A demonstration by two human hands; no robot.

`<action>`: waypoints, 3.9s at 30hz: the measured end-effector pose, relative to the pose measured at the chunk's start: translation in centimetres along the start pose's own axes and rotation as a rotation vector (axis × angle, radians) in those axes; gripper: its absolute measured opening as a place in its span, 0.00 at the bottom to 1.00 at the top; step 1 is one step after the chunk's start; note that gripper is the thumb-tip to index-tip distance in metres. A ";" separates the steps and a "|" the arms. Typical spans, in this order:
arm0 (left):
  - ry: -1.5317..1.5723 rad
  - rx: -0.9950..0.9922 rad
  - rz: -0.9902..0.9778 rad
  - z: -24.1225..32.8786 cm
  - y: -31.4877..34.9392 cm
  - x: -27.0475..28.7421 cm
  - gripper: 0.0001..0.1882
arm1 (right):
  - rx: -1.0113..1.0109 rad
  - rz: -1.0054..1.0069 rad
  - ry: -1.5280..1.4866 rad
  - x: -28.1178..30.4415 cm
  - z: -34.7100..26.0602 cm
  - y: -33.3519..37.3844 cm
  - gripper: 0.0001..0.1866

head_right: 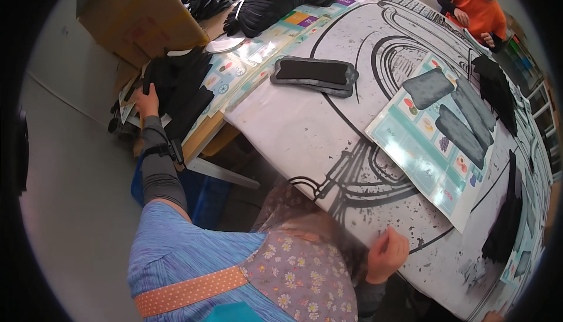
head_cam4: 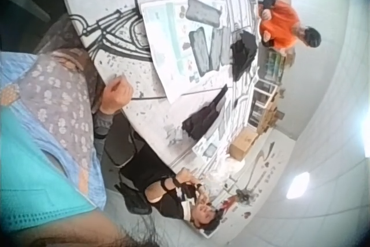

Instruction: Folding and pressing the edges of shoe fabric components on a work table.

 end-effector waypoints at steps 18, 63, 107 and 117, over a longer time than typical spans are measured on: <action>0.924 0.021 -0.585 -4.8 -5.9 -14.0 0.25 | -0.229 -0.221 -0.270 0.7 0.4 -3.0 0.08; 1.543 -1.278 -0.741 24.4 34.7 26.8 0.12 | -0.696 -0.030 0.201 -1.6 28.9 -24.0 0.19; 1.434 -1.642 -0.601 42.9 39.1 41.2 0.09 | -0.063 -0.059 0.037 6.1 7.7 -11.3 0.06; 1.427 -1.762 -0.456 47.5 44.2 43.6 0.03 | -0.109 -0.096 0.273 6.6 12.5 -10.8 0.18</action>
Point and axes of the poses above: each hand's wrist, its own y-axis away from the middle knuckle, its own x-axis out of the back of the hand, z = x × y, the point moved 6 cm from there along -y, towards the middle knuckle, and after that the axes turned 8 degrees about -x, right-handed, at the moved point
